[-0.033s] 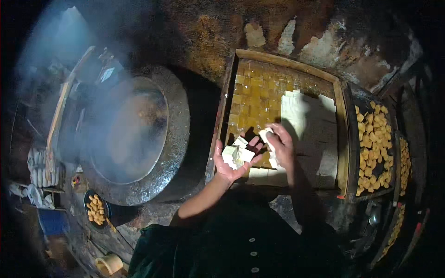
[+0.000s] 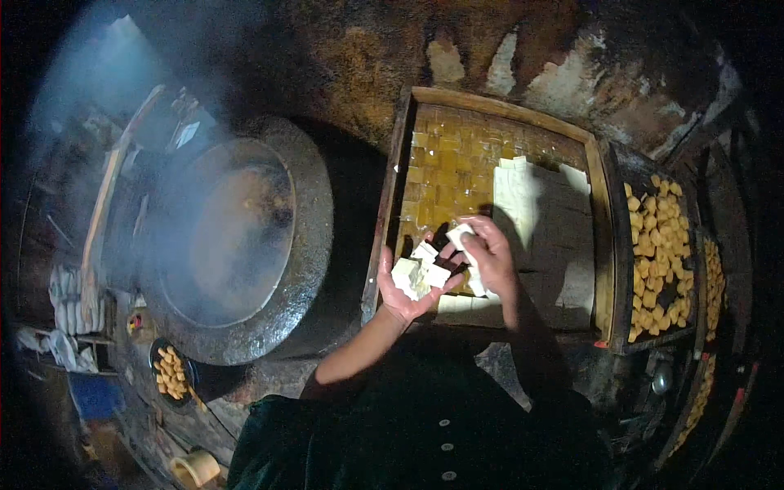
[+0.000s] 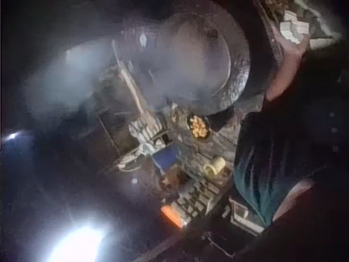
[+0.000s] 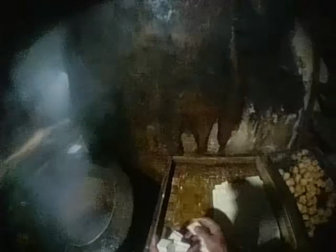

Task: The person picks up several white cubes of tofu from a wooden tray and drops them into a large, steaming pot of liquid.

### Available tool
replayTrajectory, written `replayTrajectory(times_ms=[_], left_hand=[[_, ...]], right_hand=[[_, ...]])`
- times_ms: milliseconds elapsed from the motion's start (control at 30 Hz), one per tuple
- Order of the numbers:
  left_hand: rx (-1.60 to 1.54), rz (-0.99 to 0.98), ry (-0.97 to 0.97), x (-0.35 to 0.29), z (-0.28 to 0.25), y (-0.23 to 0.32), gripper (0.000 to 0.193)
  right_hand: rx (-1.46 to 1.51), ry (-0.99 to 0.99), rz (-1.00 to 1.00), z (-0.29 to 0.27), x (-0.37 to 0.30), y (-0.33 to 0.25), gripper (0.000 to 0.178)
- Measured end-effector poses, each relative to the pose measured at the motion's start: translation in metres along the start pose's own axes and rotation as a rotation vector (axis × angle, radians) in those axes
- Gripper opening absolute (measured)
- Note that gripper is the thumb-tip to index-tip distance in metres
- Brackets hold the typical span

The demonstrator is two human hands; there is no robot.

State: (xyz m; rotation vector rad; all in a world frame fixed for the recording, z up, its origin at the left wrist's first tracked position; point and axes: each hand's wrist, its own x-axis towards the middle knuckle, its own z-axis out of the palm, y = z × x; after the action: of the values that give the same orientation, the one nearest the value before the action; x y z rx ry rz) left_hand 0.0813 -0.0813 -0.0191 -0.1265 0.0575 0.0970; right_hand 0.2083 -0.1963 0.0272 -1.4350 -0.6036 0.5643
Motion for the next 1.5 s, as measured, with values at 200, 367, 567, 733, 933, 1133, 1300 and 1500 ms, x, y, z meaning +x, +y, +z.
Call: replayTrajectory(times_ms=[200,367,567,733,933,1133,1300,1500], left_hand=[[0.026,-0.055,0.130,-0.009,-0.022,0.000,0.086],[0.006,-0.103,0.124,-0.013,-0.013,-0.003,0.089],[0.068,-0.077,0.187,-0.018,-0.015,-0.003,0.081],[0.004,-0.118,0.136,-0.015,-0.024,0.006,0.063],[-0.080,-0.048,-0.013,-0.019,-0.010,0.017,0.055],[0.015,0.010,-0.086,-0.020,-0.013,0.024,0.061],[0.028,0.027,-0.088,-0.025,-0.009,0.023,0.063],[0.036,0.009,-0.100,-0.027,-0.009,0.020,0.067]], right_hand=[[-0.332,-0.118,-0.205,0.024,0.001,0.005,0.031],[-0.048,-0.121,-0.197,0.023,-0.008,0.020,0.017],[-0.421,-0.235,-0.358,0.022,0.002,0.019,0.011],[-0.245,-0.070,-0.283,0.018,-0.002,0.016,0.020],[-0.595,-0.137,0.218,-0.014,-0.019,0.033,0.027],[-0.994,-0.524,-0.168,-0.024,-0.082,0.068,0.039],[-0.705,-0.614,0.074,-0.021,-0.069,0.053,0.045],[-0.997,-0.738,-0.123,-0.031,-0.056,0.070,0.045]])
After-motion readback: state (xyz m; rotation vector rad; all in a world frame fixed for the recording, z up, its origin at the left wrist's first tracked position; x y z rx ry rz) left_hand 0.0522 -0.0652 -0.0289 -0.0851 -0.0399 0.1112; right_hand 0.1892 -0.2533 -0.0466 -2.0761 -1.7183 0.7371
